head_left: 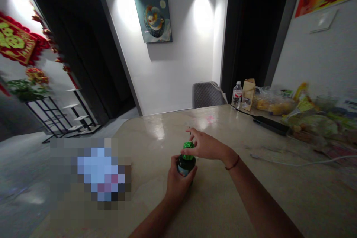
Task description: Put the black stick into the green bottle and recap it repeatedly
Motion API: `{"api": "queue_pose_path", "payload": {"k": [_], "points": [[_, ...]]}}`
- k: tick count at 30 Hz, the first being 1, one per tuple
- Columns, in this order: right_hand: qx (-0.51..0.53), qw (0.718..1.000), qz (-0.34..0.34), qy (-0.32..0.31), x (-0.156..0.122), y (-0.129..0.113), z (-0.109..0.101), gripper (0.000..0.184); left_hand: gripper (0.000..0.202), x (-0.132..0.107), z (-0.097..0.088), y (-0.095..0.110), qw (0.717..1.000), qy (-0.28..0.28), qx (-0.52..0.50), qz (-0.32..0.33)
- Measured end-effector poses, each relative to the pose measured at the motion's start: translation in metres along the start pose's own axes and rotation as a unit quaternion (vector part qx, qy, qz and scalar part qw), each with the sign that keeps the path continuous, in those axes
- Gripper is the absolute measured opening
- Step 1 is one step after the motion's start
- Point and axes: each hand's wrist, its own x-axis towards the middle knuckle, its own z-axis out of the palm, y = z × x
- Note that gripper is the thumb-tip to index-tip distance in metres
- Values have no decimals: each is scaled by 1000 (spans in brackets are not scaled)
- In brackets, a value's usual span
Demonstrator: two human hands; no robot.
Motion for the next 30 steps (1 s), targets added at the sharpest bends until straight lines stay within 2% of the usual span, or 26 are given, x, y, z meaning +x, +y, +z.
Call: {"api": "queue_pose_path", "payload": {"k": [4,8,13,16,19,25,30], "points": [[-42,999,12,9,1,-3,2,60,43,-1,0,2,1000,-14,7,7],[-38,999,0,-23,0,-4,1,55,43,0,-1,5,1000,-14,12,3],[-78,995,64,-6,-1,-7,1,46,44,0,-1,4,1000,-11,16,3],[-74,996,48,-18,-1,-6,0,39,44,-1,-1,3,1000,-17,22,15],[-53,998,33,-26,-2,-5,-2,40,46,-3,-1,2,999,-14,30,28],[-47,997,62,-17,0,-4,1,36,48,-3,-1,2,999,-22,31,27],[-28,1000,2,-12,-1,-2,0,29,47,-2,0,0,999,-25,29,24]]}}
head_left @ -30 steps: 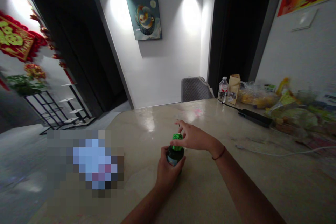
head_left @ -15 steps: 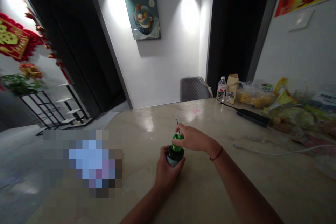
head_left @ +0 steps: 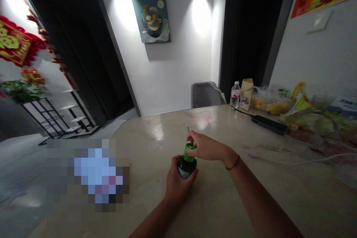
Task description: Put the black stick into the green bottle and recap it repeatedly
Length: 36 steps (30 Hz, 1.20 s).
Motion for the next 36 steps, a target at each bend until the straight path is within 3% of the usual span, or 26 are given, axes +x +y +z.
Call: {"api": "queue_pose_path", "payload": {"k": [4,8,11,15,17,21,27,36], "points": [[24,1000,-11,15,-2,0,-5,28,45,1,0,1,1000,3,-3,-12],[71,993,-5,97,4,15,-8,29,47,2,-1,2,1000,13,-5,-16],[96,983,28,155,13,44,-7,33,48,2,-1,3,1000,13,-5,-20],[108,983,60,137,19,97,-5,27,48,2,-1,3,1000,10,-9,-25],[93,979,113,144,16,122,-4,30,48,2,-1,4,999,8,-12,-32],[136,968,181,108,11,152,9,38,48,2,-2,4,999,5,-15,-36],[212,936,236,151,17,159,38,49,49,2,-1,3,999,1,-14,-39],[152,956,191,165,21,162,47,49,49,2,0,1,999,6,-1,-34]]}}
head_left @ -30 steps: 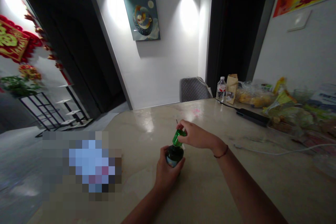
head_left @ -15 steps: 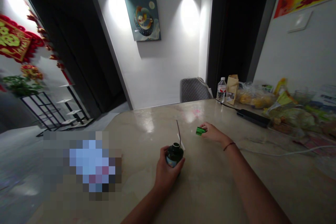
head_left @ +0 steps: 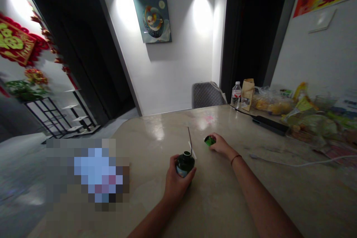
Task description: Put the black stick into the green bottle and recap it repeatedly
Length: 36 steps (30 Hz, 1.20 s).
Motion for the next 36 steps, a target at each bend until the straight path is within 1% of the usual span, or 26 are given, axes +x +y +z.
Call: {"api": "queue_pose_path", "payload": {"k": [5,9,12,14,16,19,21,23,24,26,28,30,32,34,36], "points": [[-43,999,-1,-20,-2,-2,-6,51,49,0,0,1,1000,5,-12,-7],[-108,993,-13,-49,-5,-7,-13,45,50,0,-1,3,1000,-1,-17,-14],[-140,988,-9,-65,-5,-11,-14,43,49,0,-1,4,1000,3,-21,-12],[-147,986,-4,-73,-5,-13,-13,49,49,0,-1,3,1000,2,-26,-10],[-153,985,1,-78,-6,-16,-12,60,48,0,-1,2,999,1,-31,-10],[-165,984,23,-68,-8,-21,-11,75,47,0,-2,0,999,-2,-37,-13],[-176,982,42,-58,-10,-26,-12,80,46,0,-3,1,999,-5,-44,-16],[-191,979,56,-47,-11,-31,-13,80,47,0,-3,3,999,-3,-51,-17],[-200,978,55,-37,-12,-34,-13,77,48,0,-3,3,998,0,-54,-16],[-218,976,26,2,-11,-41,-13,67,52,1,-2,3,998,9,-59,-16],[-228,972,-29,51,-11,-49,-11,50,56,3,-1,0,997,24,-67,-20],[-230,966,-82,81,-13,-59,-6,33,59,6,-1,-5,996,38,-74,-28],[-230,963,-120,74,-16,-70,0,23,60,10,-1,-10,996,44,-75,-34],[-238,959,-147,36,-21,-80,10,19,61,14,-2,-15,995,55,-74,-40],[-255,953,-161,-16,-27,-85,20,19,61,18,-4,-19,995,66,-66,-46]]}}
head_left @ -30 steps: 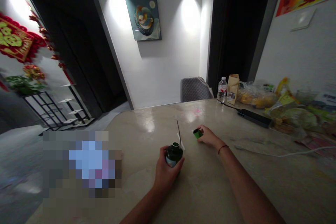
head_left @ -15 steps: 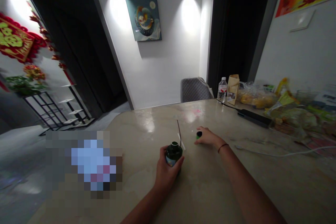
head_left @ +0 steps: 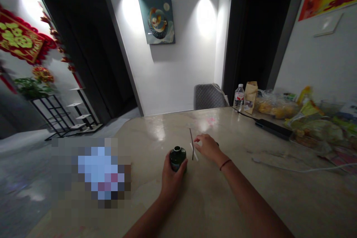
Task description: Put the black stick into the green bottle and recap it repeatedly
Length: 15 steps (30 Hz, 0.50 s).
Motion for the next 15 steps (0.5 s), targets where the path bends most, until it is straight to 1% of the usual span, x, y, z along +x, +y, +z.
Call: {"api": "queue_pose_path", "payload": {"k": [1,3,6,9,11,15], "points": [[-11,1000,-5,-17,-2,-4,4,19,60,2,0,-1,1000,0,5,-2],[-37,999,-11,-33,-6,-11,12,22,59,4,-1,-2,1000,-12,11,-5],[-80,995,-25,-45,-13,-15,21,25,56,5,-1,-2,998,-54,9,5],[-129,988,-37,-71,-16,-16,25,30,57,6,-2,-2,994,-104,-1,18],[-156,983,-41,-81,-16,-15,27,29,58,7,-3,-3,993,-121,-5,15],[-174,980,-56,-78,-12,-9,30,24,62,11,-8,-6,989,-146,-3,9]]}}
